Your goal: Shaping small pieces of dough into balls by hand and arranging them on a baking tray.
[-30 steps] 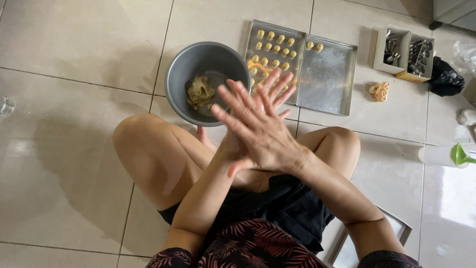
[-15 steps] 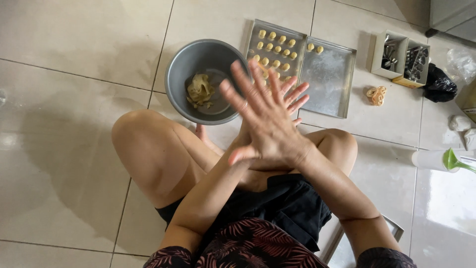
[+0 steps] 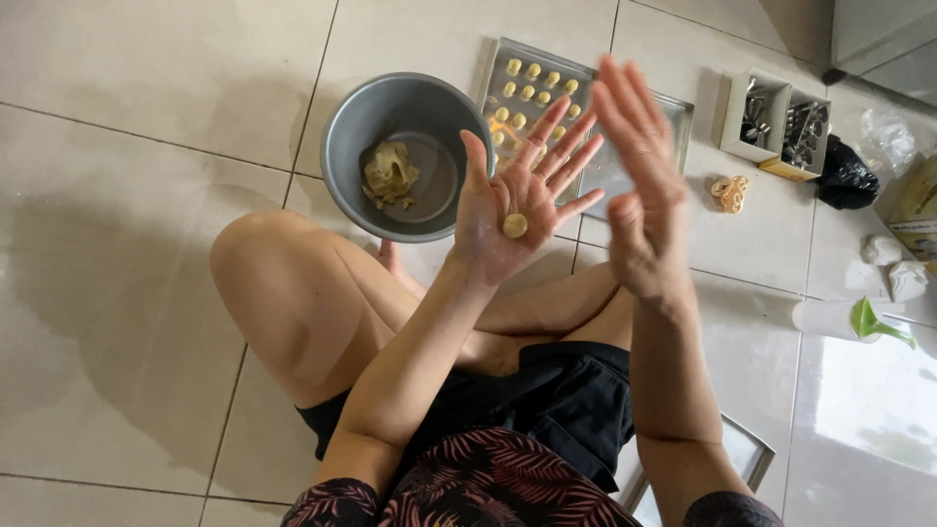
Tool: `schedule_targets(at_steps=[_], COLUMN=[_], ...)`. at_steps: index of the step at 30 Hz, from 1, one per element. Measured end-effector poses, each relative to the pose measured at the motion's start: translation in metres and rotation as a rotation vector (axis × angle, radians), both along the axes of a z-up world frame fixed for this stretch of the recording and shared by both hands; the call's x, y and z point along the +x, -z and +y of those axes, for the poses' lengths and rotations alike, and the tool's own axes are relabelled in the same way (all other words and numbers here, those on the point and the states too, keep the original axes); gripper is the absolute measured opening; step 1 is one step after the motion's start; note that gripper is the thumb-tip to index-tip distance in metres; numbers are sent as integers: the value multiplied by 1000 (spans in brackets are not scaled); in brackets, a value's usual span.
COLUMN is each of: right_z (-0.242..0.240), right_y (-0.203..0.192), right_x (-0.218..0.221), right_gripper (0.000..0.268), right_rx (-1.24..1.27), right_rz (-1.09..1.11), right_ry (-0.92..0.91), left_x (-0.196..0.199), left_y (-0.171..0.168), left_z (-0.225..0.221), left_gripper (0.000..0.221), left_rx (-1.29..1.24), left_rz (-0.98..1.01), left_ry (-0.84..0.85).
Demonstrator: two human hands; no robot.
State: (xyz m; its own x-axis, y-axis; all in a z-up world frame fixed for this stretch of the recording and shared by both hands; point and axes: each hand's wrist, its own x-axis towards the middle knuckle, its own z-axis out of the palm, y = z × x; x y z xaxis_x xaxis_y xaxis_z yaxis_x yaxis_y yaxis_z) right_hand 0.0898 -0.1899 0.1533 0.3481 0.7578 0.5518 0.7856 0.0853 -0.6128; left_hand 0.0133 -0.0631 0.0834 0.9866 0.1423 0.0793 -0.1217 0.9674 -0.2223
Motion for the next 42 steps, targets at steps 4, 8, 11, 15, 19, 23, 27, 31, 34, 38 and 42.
schedule_targets(at_steps=[4,8,11,15,19,23,27,31,34,38,42], right_z=[-22,-24,-24,-31,-57,-51,-46,-55,-54,-54,-53], right_y=[15,34,36,45,22,31,50,59,56,61,70], right_x=[-18,-45,-49,-46,-38,-34,-48,-43,-36,-26,-15], right_gripper=[41,39,40,47,37,31,33,37,36,36,33], right_rx=[-51,-86,-30,-154,-162,25,-53,-20,33,44,26], right_rz=[26,-59,-78,-61,115,53,-67,40,149,214,222], right_ry=[52,196,324,127,478,365,317,314,286,267,329], left_x=[-5,5,7,7,9,19,28,33,37,52,60], left_y=[-22,-5,-3,12,2,19,39,27,8,49,50], left_z=[-2,-16,-18,-23,-19,-26,-29,-25,-28,-36,-41], left_gripper=[113,109,107,92,92,94,95,95,109,97,95], left_rx=[239,177,162,280,130,196,413,456,186,447,548], left_rz=[80,71,83,88,148,-75,-280,-298,189,-249,-190], left_ry=[-37,-27,-2,-72,23,10,-76,-97,91,-68,-107])
